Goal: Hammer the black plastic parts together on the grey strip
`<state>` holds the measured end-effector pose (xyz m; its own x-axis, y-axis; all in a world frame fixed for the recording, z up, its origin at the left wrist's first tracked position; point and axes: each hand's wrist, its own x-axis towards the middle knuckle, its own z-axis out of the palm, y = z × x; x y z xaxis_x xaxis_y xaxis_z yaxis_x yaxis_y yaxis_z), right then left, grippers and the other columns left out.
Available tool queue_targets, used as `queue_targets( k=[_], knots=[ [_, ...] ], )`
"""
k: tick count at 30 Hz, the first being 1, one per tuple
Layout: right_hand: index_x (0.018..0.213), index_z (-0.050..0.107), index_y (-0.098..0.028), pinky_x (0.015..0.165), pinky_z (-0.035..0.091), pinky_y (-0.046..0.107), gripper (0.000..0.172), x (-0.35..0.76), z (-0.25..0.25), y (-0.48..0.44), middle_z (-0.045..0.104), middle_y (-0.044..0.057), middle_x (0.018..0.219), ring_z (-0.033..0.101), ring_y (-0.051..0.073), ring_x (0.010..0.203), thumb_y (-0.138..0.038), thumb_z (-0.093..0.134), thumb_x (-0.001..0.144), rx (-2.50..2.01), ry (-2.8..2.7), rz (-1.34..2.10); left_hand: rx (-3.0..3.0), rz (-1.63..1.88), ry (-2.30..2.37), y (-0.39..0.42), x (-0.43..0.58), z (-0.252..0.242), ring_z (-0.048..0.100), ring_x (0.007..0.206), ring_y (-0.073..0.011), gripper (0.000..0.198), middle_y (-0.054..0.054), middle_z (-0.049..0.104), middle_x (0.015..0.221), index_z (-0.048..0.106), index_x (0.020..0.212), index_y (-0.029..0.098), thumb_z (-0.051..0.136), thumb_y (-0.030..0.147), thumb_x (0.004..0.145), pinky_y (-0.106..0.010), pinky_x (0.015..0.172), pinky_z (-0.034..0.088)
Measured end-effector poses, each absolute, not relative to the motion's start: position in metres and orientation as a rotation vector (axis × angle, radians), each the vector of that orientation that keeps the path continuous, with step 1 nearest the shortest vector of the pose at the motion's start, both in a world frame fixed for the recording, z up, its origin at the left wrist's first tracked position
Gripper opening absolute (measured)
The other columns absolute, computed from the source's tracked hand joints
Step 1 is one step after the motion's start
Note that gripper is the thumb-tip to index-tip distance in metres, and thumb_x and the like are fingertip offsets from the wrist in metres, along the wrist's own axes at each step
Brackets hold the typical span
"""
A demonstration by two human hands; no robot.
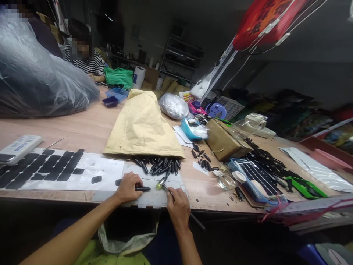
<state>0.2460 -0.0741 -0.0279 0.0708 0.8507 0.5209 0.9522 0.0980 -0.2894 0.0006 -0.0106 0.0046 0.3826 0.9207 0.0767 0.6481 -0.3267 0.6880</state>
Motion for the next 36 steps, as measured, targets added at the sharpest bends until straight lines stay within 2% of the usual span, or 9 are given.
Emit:
queue_targets(
  k=[4,12,14,16,19,23,27,36],
  knots=[
    [0.099,0.071,-0.023,0.081,0.043,0.035,0.022,0.258,-0.028,-0.056,0.066,0.005,0.085,0.057,0.022,0.083,-0.026,0.051,0.092,-1.645,-1.937,-0.218,2.079,0.606,1.324,-0.011,0.000,0.006,0.054,0.086,-0.0227,0.012,-0.002,0.066,0.075,0.068,0.070,0.020,0.069,0.020,0.058,-0.038,0.085,0.038],
    [0.097,0.068,-0.021,0.077,0.044,0.032,0.017,0.253,-0.020,-0.037,0.063,0.004,0.084,0.056,0.020,0.080,-0.024,0.052,0.091,-1.553,-2.049,-0.275,2.102,0.577,1.263,-0.013,-0.003,0.015,0.054,0.087,-0.0229,0.013,-0.002,0.066,0.076,0.069,0.072,0.022,0.071,0.020,0.059,-0.041,0.087,0.038],
    [0.096,0.068,-0.021,0.076,0.044,0.031,0.017,0.252,-0.020,-0.038,0.063,0.004,0.083,0.056,0.019,0.080,-0.025,0.051,0.092,-1.569,-2.031,-0.277,2.149,0.562,1.152,-0.019,-0.006,0.018,0.054,0.096,-0.0243,0.015,-0.002,0.068,0.088,0.071,0.073,0.023,0.072,0.020,0.058,-0.042,0.092,0.037],
    [0.094,0.068,-0.021,0.075,0.043,0.031,0.017,0.251,-0.021,-0.039,0.062,0.004,0.083,0.056,0.019,0.079,-0.025,0.051,0.092,-1.585,-2.005,-0.267,2.226,0.538,0.998,-0.029,-0.010,0.018,0.050,0.112,-0.0277,0.019,-0.003,0.065,0.112,0.073,0.074,0.025,0.074,0.018,0.056,-0.045,0.102,0.033],
    [0.091,0.068,-0.021,0.075,0.043,0.030,0.015,0.251,-0.021,-0.040,0.062,0.004,0.082,0.055,0.019,0.079,-0.025,0.053,0.091,-1.602,-1.971,-0.254,2.331,0.434,0.837,-0.046,-0.016,0.014,0.037,0.133,-0.0347,0.022,0.001,0.048,0.144,0.073,0.075,0.026,0.075,0.016,0.054,-0.053,0.113,0.021],
    [0.090,0.068,-0.020,0.075,0.043,0.030,0.015,0.251,-0.020,-0.040,0.062,0.004,0.082,0.055,0.019,0.080,-0.026,0.054,0.090,-1.617,-1.957,-0.251,2.440,0.262,0.802,-0.059,-0.018,0.005,0.021,0.145,-0.0403,0.019,0.002,0.023,0.162,0.072,0.073,0.022,0.072,0.014,0.056,-0.061,0.117,0.008],
    [0.090,0.067,-0.020,0.075,0.042,0.030,0.015,0.251,-0.020,-0.040,0.062,0.004,0.082,0.055,0.019,0.080,-0.026,0.054,0.091,-1.619,-1.951,-0.235,2.489,0.201,0.781,-0.060,-0.016,0.001,0.015,0.148,-0.0412,0.018,0.002,0.014,0.166,0.070,0.073,0.020,0.072,0.015,0.055,-0.061,0.119,0.005],
    [0.090,0.066,-0.021,0.075,0.043,0.031,0.012,0.251,-0.021,-0.039,0.061,0.004,0.082,0.056,0.019,0.079,-0.024,0.054,0.089,-1.610,-1.942,-0.238,2.366,0.260,0.852,-0.057,-0.017,-0.006,0.022,0.145,-0.0409,0.027,0.005,0.025,0.162,0.075,0.082,0.029,0.078,0.028,0.055,-0.061,0.119,0.008]
  ],
)
